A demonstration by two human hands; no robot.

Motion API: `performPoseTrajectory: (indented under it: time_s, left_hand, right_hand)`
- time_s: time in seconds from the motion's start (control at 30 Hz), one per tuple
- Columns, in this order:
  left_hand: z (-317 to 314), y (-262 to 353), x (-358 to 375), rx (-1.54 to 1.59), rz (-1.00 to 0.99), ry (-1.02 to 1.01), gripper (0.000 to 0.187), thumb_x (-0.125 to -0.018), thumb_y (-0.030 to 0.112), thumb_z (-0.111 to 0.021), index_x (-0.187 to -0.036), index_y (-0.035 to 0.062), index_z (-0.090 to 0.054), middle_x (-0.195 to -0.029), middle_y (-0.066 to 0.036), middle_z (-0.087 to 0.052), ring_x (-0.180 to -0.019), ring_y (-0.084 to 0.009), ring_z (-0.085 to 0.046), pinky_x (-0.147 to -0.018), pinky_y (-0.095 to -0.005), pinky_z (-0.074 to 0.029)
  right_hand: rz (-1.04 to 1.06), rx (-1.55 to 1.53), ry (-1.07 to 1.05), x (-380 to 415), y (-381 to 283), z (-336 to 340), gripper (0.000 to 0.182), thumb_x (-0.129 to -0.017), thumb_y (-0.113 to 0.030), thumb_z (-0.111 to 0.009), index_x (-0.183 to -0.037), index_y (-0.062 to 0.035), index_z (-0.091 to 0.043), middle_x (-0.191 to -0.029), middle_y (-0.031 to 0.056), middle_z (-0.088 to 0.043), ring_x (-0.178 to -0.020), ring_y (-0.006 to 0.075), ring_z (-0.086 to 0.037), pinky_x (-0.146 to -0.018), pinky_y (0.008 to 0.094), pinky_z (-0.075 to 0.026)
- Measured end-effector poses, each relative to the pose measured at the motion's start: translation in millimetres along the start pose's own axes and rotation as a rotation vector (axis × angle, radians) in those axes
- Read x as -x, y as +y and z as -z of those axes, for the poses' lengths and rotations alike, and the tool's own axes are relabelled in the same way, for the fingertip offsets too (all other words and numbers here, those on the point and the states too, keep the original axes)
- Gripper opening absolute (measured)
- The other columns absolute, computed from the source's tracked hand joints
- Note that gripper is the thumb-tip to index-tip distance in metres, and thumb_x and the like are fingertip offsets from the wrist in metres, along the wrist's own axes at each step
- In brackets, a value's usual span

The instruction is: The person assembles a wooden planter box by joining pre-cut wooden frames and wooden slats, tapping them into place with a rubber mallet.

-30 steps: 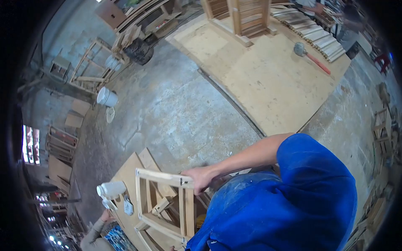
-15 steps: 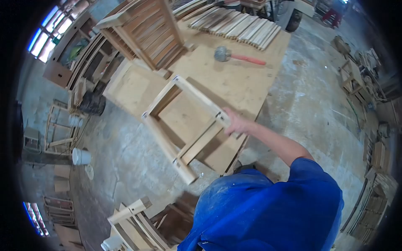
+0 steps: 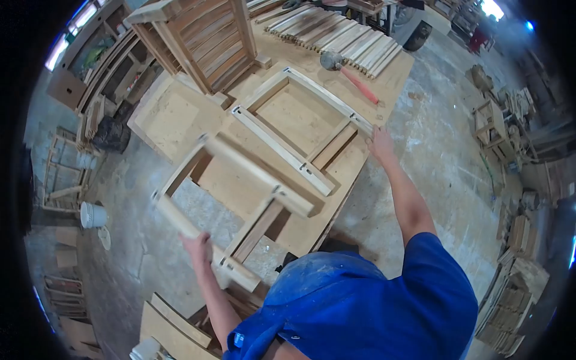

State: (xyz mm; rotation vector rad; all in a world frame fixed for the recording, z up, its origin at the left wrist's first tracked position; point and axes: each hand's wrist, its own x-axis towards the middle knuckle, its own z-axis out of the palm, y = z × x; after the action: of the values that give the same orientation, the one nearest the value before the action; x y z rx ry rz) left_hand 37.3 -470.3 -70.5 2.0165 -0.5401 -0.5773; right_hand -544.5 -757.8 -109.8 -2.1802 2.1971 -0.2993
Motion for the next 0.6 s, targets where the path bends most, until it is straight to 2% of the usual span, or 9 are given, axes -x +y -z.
performPoseTrajectory:
  time_s: [0.03,0.1,0.17,0.23,0.3,0.33,0.43,0.5,0.6]
  left_hand:
    - [-28,13,8,-0.013,-0.035,-0.025,0.114,-0.057,0.005,-0.076,-0.153,-0.0069,-0.015,-0.133,-0.027,-0.046,-0.111,-0.0342,-0.055,-0.097,-0.0382,-0.048]
    - [-69,34,26,0.129,0.045,-0.152,0.111,-0.057,0.005,-0.076,-0.151,-0.0057,-0.018,-0.132,-0.025,-0.047,-0.113,-0.0349,-0.053,-0.097,-0.0394,-0.048]
    - [-108,7,35,0.358,-0.045,-0.168,0.104,-0.056,0.004,-0.074,-0.148,-0.0053,-0.025,-0.130,-0.024,-0.047,-0.118,-0.0357,-0.050,-0.099,-0.0411,-0.046]
    - [-125,8,50,0.250,-0.107,-0.117,0.102,-0.056,0.003,-0.074,-0.147,-0.0051,-0.028,-0.130,-0.023,-0.047,-0.120,-0.0353,-0.049,-0.101,-0.0414,-0.044]
    - [-140,13,60,0.109,-0.194,-0.049,0.101,-0.053,0.003,-0.072,-0.145,-0.0044,-0.031,-0.129,-0.023,-0.047,-0.122,-0.0351,-0.047,-0.106,-0.0408,-0.040]
    - [-147,8,62,0.124,-0.199,-0.053,0.101,-0.053,0.003,-0.072,-0.145,-0.0044,-0.031,-0.129,-0.023,-0.047,-0.122,-0.0351,-0.047,-0.106,-0.0408,-0.040]
    - [-160,-1,69,0.296,-0.049,-0.071,0.103,-0.053,0.005,-0.073,-0.146,-0.0040,-0.031,-0.129,-0.023,-0.048,-0.123,-0.0345,-0.047,-0.107,-0.0403,-0.040]
    - [-165,8,69,0.280,-0.013,-0.073,0.102,-0.054,0.005,-0.072,-0.146,-0.0038,-0.030,-0.133,-0.023,-0.046,-0.126,-0.0339,-0.046,-0.106,-0.0400,-0.040]
    - [-164,9,66,0.115,-0.073,-0.028,0.106,-0.056,0.007,-0.074,-0.150,-0.0034,-0.025,-0.141,-0.024,-0.041,-0.129,-0.0333,-0.044,-0.108,-0.0392,-0.038]
  right_hand:
    - [0.023,0.009,-0.008,-6,0,2,0.055,-0.080,-0.026,-0.072,-0.126,-0.0046,-0.053,-0.112,0.0225,-0.059,-0.107,0.0406,-0.059,-0.090,0.0506,-0.050]
    - [0.047,0.078,-0.054,-21,5,7,0.055,-0.079,-0.026,-0.072,-0.125,-0.0026,-0.054,-0.112,0.0223,-0.060,-0.105,0.0407,-0.059,-0.091,0.0497,-0.049]
    - [0.050,0.051,-0.061,-38,20,6,0.054,-0.079,-0.026,-0.072,-0.125,-0.0024,-0.054,-0.112,0.0224,-0.060,-0.105,0.0408,-0.059,-0.092,0.0493,-0.049]
    - [0.032,0.027,-0.060,-52,32,2,0.053,-0.080,-0.026,-0.072,-0.124,-0.0023,-0.054,-0.112,0.0225,-0.060,-0.105,0.0409,-0.059,-0.092,0.0489,-0.049]
    - [0.104,0.070,-0.185,-71,51,6,0.059,-0.079,-0.029,-0.071,-0.128,-0.0022,-0.053,-0.112,0.0228,-0.060,-0.105,0.0415,-0.059,-0.092,0.0491,-0.049]
    - [0.102,0.079,-0.171,-78,65,0,0.059,-0.079,-0.029,-0.071,-0.128,-0.0022,-0.053,-0.112,0.0228,-0.060,-0.105,0.0415,-0.059,-0.092,0.0491,-0.049]
    - [0.249,0.035,-0.004,-95,82,-6,0.061,-0.076,-0.032,-0.073,-0.126,-0.0023,-0.055,-0.114,0.0241,-0.062,-0.106,0.0410,-0.060,-0.092,0.0495,-0.050]
    - [0.230,0.108,-0.414,-117,69,30,0.062,-0.072,-0.036,-0.074,-0.121,-0.0008,-0.059,-0.117,0.0251,-0.063,-0.108,0.0397,-0.061,-0.093,0.0479,-0.049]
    - [0.271,-0.067,-0.490,-144,83,37,0.059,-0.070,-0.037,-0.075,-0.115,-0.0004,-0.063,-0.116,0.0248,-0.064,-0.106,0.0386,-0.061,-0.091,0.0461,-0.050]
